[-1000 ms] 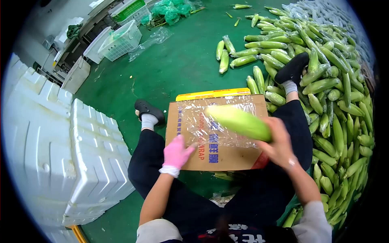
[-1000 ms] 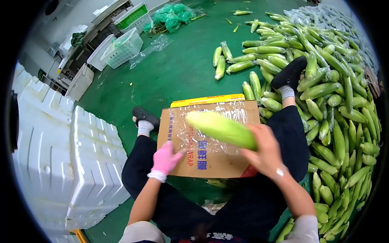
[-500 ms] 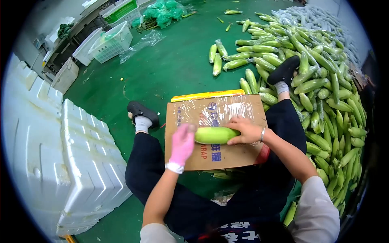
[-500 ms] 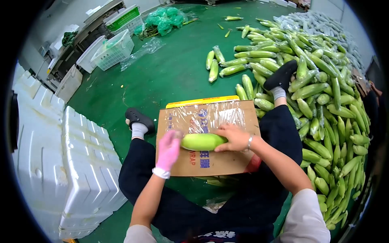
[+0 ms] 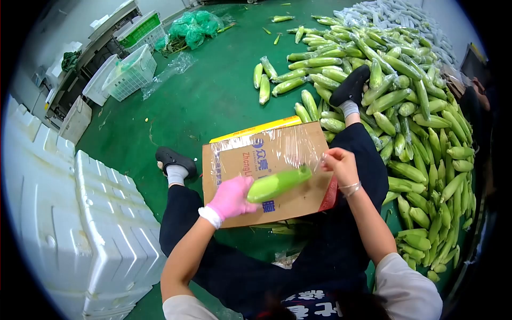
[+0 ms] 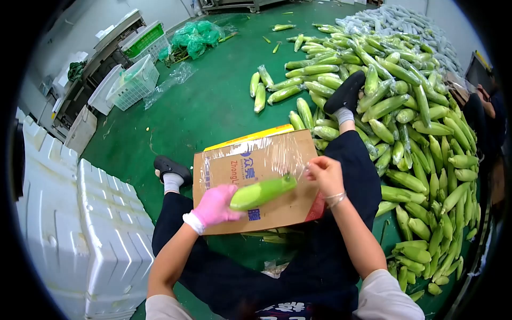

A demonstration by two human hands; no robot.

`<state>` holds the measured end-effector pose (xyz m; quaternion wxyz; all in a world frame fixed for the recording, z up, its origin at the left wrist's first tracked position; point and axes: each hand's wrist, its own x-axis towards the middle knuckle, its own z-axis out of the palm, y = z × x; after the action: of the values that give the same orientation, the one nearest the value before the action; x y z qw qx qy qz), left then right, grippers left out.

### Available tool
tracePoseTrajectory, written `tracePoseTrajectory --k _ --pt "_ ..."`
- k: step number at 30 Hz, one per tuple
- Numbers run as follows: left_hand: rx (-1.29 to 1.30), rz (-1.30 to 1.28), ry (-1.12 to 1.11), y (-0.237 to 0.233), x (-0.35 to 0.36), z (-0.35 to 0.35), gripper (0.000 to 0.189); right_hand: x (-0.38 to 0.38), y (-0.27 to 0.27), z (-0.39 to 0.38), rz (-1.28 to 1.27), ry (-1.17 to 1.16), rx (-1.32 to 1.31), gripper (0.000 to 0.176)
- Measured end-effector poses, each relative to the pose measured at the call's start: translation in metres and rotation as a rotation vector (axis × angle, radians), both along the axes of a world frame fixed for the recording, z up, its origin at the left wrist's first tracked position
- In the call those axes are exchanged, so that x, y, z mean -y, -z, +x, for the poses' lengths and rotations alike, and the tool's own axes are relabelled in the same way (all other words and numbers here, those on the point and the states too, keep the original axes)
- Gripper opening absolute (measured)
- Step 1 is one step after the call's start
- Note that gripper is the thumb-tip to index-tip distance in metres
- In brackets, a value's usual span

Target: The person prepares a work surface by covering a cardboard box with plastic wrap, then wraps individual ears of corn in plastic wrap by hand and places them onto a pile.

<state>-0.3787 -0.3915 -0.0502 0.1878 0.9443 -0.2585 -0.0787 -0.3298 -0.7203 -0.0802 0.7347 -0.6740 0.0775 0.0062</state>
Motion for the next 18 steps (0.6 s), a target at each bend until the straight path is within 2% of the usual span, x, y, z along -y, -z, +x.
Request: tracePoseTrajectory --k 1,2,3,4,5,7,8,10,11,13,15,16,18 --pt "-0.05 -0.03 0.031 -0.004 -0.001 -0.011 0.059 -0.007 0.0 -0.02 -0.099 -0.078 0.047 0.008" --pt "-0.13 -0.065 0.069 -0.005 -0.001 -0.024 0.057 -0.022 -0.013 -0.052 -0.486 -0.147 0.125 0.012" --pt "-0.204 -0.099 0.104 -0.003 -0.001 -0.034 0.056 -0.034 -0.017 -0.084 -0.594 -0.285 0.2 0.015" --pt "-0.325 -0.019 0.126 0.002 -0.002 -0.04 0.059 -0.041 -0.016 -0.105 -0.712 -0.408 0.524 0.027" --pt "-0.378 -0.049 0.066 -0.009 0.003 -0.042 0.061 -0.046 -0.009 -0.115 -0.85 -0.487 0.658 0.046" --pt "-0.199 0.067 -0.029 -0.012 0.009 -0.041 0.066 -0.056 -0.006 -0.095 -0.987 -0.527 0.556 0.058" --pt "-0.206 0.07 -0.027 -0.009 0.012 -0.039 0.066 -0.06 0.004 -0.074 -1.078 -0.477 0.533 0.055" --pt "0.348 0.066 -0.269 -0.001 0.016 -0.031 0.078 -0.075 0.01 -0.012 -1.241 -0.37 0.532 0.048" --pt "0.351 0.066 -0.272 0.004 0.017 -0.023 0.078 -0.089 0.003 0.018 -1.311 -0.313 0.552 0.044" --pt "0.418 0.068 -0.173 0.014 0.016 0.005 0.08 -0.114 -0.003 0.068 -1.228 -0.513 0.595 0.04" --pt "0.481 0.078 -0.145 0.023 0.012 0.04 0.077 -0.139 -0.013 0.104 -0.55 -1.083 0.218 0.054" --pt "0.408 0.07 -0.169 0.032 0.011 0.057 0.075 -0.147 -0.004 0.117 -0.552 -1.068 0.22 0.054" --pt "0.327 0.055 -0.181 0.035 0.018 0.061 0.073 -0.153 0.014 0.13 -0.676 -1.109 0.057 0.067"
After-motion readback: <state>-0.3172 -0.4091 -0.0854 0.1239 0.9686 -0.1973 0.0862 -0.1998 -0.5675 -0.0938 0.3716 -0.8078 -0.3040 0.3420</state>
